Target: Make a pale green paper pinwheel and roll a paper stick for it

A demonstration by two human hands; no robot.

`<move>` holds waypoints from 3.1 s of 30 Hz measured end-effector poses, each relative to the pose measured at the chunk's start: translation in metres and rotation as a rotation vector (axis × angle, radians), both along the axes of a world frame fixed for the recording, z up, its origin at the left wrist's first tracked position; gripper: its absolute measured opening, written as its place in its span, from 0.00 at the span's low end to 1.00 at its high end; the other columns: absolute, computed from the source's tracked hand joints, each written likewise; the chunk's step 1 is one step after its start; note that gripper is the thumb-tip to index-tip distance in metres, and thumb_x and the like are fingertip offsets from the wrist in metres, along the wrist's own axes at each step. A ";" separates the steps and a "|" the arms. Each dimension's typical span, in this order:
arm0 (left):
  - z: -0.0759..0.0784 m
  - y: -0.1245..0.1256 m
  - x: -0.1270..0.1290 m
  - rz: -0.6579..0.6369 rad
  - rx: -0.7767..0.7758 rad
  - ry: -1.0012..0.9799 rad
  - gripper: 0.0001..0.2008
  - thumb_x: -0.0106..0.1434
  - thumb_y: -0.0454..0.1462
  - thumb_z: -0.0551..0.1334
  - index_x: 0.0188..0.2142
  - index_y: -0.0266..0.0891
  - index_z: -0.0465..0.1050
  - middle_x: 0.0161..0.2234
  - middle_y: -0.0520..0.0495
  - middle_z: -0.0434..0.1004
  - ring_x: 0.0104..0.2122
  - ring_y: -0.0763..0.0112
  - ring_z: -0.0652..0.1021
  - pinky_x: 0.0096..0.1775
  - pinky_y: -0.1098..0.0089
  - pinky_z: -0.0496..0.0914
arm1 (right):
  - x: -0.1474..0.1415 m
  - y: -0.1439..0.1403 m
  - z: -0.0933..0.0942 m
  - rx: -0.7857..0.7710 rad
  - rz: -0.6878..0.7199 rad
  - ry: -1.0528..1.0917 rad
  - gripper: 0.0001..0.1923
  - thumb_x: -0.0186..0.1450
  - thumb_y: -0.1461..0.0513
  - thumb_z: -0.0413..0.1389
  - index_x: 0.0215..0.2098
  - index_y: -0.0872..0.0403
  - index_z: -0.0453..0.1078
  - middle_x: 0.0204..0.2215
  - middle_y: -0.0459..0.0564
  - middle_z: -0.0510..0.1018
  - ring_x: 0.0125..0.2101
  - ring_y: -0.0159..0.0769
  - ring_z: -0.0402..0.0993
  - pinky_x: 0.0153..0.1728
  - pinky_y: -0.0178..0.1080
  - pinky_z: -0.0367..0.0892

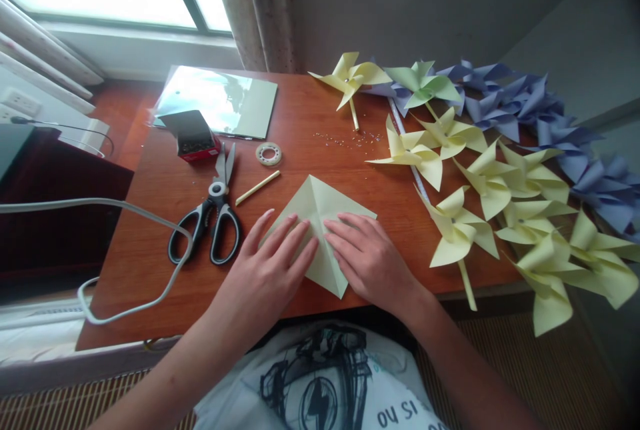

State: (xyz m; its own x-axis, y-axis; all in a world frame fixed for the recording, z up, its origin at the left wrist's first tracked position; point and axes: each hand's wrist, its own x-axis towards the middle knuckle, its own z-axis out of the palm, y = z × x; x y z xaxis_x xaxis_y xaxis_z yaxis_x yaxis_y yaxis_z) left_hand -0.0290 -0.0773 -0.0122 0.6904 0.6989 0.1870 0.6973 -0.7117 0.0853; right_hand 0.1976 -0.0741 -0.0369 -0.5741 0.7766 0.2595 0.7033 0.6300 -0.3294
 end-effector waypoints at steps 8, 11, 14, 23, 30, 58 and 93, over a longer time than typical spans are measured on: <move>-0.008 0.012 -0.006 -0.092 -0.110 -0.158 0.14 0.72 0.36 0.56 0.51 0.41 0.78 0.57 0.43 0.78 0.58 0.55 0.76 0.59 0.52 0.68 | 0.018 -0.001 0.009 -0.220 0.052 0.126 0.28 0.74 0.46 0.47 0.60 0.54 0.70 0.61 0.55 0.76 0.63 0.50 0.67 0.65 0.60 0.55; -0.005 0.015 -0.010 -0.073 -0.225 -0.303 0.12 0.71 0.33 0.57 0.48 0.40 0.78 0.52 0.44 0.82 0.54 0.59 0.79 0.55 0.59 0.72 | 0.026 -0.002 0.015 -0.336 0.071 0.272 0.36 0.71 0.38 0.41 0.62 0.52 0.69 0.57 0.55 0.78 0.62 0.50 0.68 0.65 0.59 0.56; -0.001 0.014 -0.010 -0.006 -0.333 -0.448 0.09 0.70 0.32 0.58 0.45 0.40 0.77 0.47 0.46 0.84 0.46 0.65 0.82 0.49 0.66 0.74 | 0.029 -0.005 0.016 -0.372 0.040 0.364 0.28 0.71 0.43 0.51 0.60 0.51 0.69 0.54 0.54 0.81 0.58 0.48 0.73 0.65 0.55 0.58; -0.007 0.009 0.000 0.199 -0.290 -0.567 0.12 0.68 0.32 0.61 0.50 0.34 0.74 0.41 0.42 0.83 0.39 0.67 0.83 0.40 0.73 0.75 | 0.017 -0.008 0.014 -0.412 -0.365 0.502 0.12 0.69 0.63 0.58 0.50 0.51 0.76 0.45 0.51 0.85 0.43 0.39 0.81 0.46 0.39 0.74; 0.017 -0.020 0.025 0.150 0.045 -0.318 0.28 0.63 0.31 0.64 0.63 0.33 0.66 0.64 0.31 0.69 0.64 0.47 0.68 0.64 0.51 0.63 | 0.006 -0.001 0.025 -0.461 -0.471 0.469 0.13 0.68 0.63 0.57 0.50 0.53 0.76 0.44 0.52 0.85 0.42 0.41 0.82 0.45 0.41 0.75; -0.015 -0.032 0.050 0.067 -0.190 -0.104 0.32 0.71 0.49 0.56 0.68 0.33 0.61 0.71 0.33 0.54 0.70 0.43 0.56 0.69 0.44 0.42 | 0.006 0.046 0.031 -0.238 -0.703 -0.130 0.11 0.68 0.59 0.55 0.44 0.53 0.77 0.37 0.55 0.83 0.38 0.49 0.79 0.35 0.44 0.66; 0.013 0.048 0.027 0.222 -0.819 -0.846 0.06 0.66 0.36 0.64 0.33 0.35 0.77 0.27 0.50 0.79 0.28 0.73 0.77 0.32 0.76 0.71 | 0.000 0.038 0.050 -0.670 -0.342 0.678 0.07 0.65 0.64 0.61 0.43 0.51 0.77 0.39 0.47 0.83 0.40 0.36 0.80 0.42 0.36 0.75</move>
